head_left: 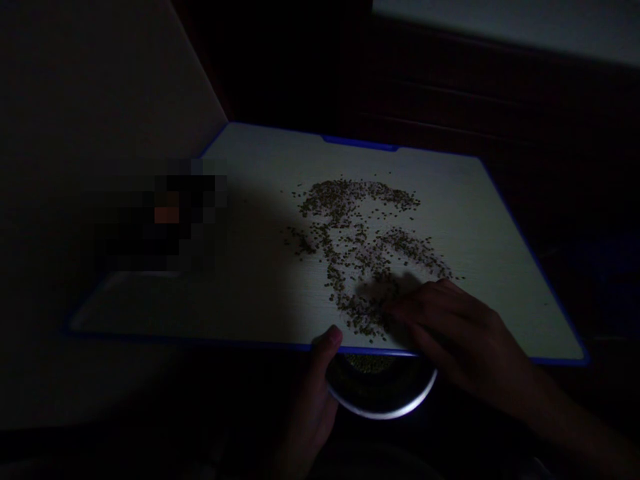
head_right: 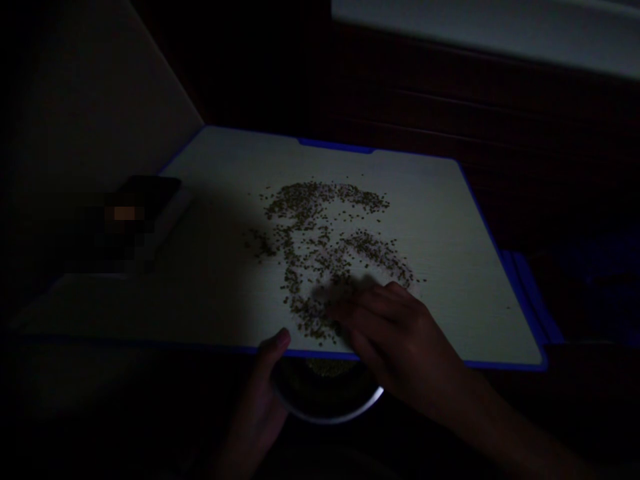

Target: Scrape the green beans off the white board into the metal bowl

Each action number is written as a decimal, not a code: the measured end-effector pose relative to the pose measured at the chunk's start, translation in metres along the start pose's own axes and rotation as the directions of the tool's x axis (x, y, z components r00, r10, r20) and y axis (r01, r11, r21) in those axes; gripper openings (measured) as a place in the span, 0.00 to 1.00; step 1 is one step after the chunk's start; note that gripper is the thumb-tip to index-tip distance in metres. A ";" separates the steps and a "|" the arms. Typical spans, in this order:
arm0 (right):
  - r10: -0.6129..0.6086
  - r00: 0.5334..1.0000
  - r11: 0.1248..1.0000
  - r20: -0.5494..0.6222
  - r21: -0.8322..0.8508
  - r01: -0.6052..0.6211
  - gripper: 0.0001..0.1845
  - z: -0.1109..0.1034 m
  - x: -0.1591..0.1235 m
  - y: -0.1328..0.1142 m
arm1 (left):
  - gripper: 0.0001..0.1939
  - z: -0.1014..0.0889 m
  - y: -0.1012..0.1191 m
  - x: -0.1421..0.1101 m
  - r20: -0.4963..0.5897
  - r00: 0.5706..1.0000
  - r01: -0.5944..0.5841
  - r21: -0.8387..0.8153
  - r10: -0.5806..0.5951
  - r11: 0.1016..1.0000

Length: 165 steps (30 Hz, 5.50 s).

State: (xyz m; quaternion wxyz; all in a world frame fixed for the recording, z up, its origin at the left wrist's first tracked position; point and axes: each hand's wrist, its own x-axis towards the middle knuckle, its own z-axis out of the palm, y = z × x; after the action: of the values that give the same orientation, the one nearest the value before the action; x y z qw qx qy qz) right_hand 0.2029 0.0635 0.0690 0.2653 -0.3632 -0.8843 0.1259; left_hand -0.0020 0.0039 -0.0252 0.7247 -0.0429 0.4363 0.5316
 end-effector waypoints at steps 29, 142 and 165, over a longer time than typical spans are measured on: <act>0.293 0.941 0.956 -0.171 0.069 -0.285 0.08 0.007 -0.039 0.003 | 0.27 0.003 0.003 -0.003 -0.043 0.999 -0.004 0.018 0.005 1.000; 0.168 0.979 0.974 -0.114 0.175 -0.146 0.08 0.007 -0.040 0.001 | 0.18 -0.001 0.000 0.000 -0.046 0.999 0.013 0.031 -0.012 0.999; 0.157 0.979 0.981 -0.127 0.137 -0.139 0.10 0.010 -0.035 -0.001 | 0.22 0.001 -0.001 -0.002 -0.018 1.000 -0.019 0.010 0.019 1.000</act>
State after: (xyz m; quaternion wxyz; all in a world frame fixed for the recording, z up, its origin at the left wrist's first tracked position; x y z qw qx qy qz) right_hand 0.2172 0.0377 0.0478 0.3379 -0.4181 -0.8245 0.1764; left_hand -0.0010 0.0028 -0.0240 0.7158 -0.0403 0.4458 0.5360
